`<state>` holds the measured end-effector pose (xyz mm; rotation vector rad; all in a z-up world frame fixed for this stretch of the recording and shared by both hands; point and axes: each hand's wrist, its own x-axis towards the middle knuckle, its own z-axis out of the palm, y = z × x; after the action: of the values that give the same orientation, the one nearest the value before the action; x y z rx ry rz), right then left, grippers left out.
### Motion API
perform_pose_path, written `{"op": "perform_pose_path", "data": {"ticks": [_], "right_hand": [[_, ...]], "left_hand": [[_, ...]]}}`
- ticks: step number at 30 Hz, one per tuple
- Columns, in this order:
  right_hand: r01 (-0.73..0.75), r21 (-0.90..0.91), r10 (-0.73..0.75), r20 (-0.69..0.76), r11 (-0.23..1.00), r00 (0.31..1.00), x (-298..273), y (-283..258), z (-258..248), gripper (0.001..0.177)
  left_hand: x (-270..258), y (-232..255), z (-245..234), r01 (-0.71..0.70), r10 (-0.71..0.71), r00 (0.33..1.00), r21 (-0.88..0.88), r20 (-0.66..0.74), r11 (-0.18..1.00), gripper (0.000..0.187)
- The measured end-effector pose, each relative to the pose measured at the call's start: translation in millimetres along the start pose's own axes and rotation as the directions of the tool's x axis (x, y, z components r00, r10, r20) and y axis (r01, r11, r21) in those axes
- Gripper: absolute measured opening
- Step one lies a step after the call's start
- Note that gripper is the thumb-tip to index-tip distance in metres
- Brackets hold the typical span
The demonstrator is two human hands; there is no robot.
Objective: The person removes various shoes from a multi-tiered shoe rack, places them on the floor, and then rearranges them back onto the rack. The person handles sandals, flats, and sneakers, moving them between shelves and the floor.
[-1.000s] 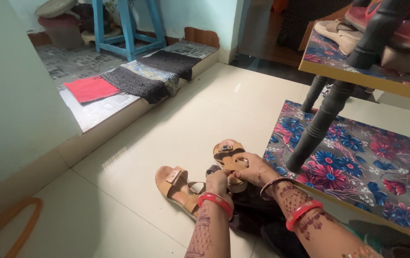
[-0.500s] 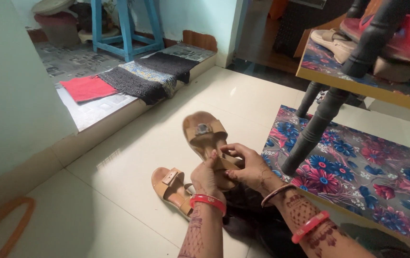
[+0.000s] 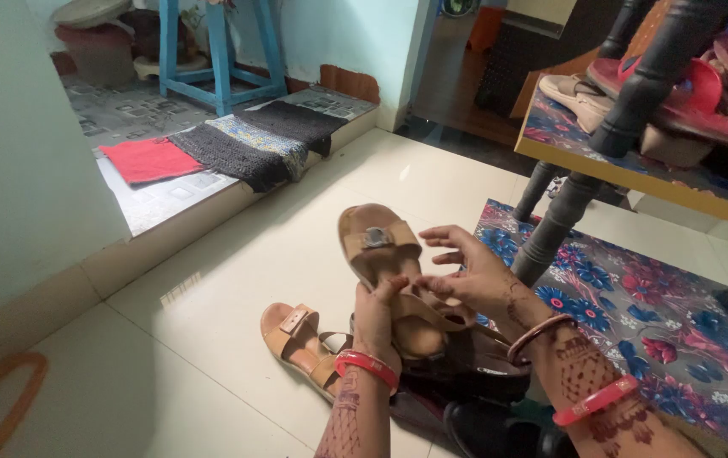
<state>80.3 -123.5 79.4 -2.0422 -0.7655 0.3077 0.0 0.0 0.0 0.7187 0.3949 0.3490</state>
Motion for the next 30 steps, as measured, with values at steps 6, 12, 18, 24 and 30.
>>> {"op": "perform_pose_path", "data": {"ticks": [6,12,18,24,30], "right_hand": [[-0.002,-0.273,-0.063,-0.227,0.962,0.972,-8,-20,11,0.065],[0.06,-0.379,-0.19,-0.315,0.923,0.93,-13,-27,7,0.052],[-0.051,-0.243,-0.049,-0.389,0.969,0.92,-11,-28,0,0.052],[-0.023,-0.224,-0.079,-0.433,0.974,0.898,-13,-15,3,0.051],[-0.073,-0.286,-0.049,-0.397,0.956,0.916,-10,-6,6,0.05]], "left_hand": [[-1,-8,9,-0.062,0.064,0.971,-0.016,0.229,0.998,0.055],[-4,-11,8,-0.005,-0.011,0.971,0.064,0.24,0.998,0.051],[-13,-8,15,0.031,-0.05,0.949,0.064,0.313,0.997,0.048],[-12,-9,13,0.044,-0.066,0.933,0.07,0.353,0.997,0.048],[-8,-11,11,0.053,-0.072,0.93,0.063,0.359,0.997,0.044]]}}
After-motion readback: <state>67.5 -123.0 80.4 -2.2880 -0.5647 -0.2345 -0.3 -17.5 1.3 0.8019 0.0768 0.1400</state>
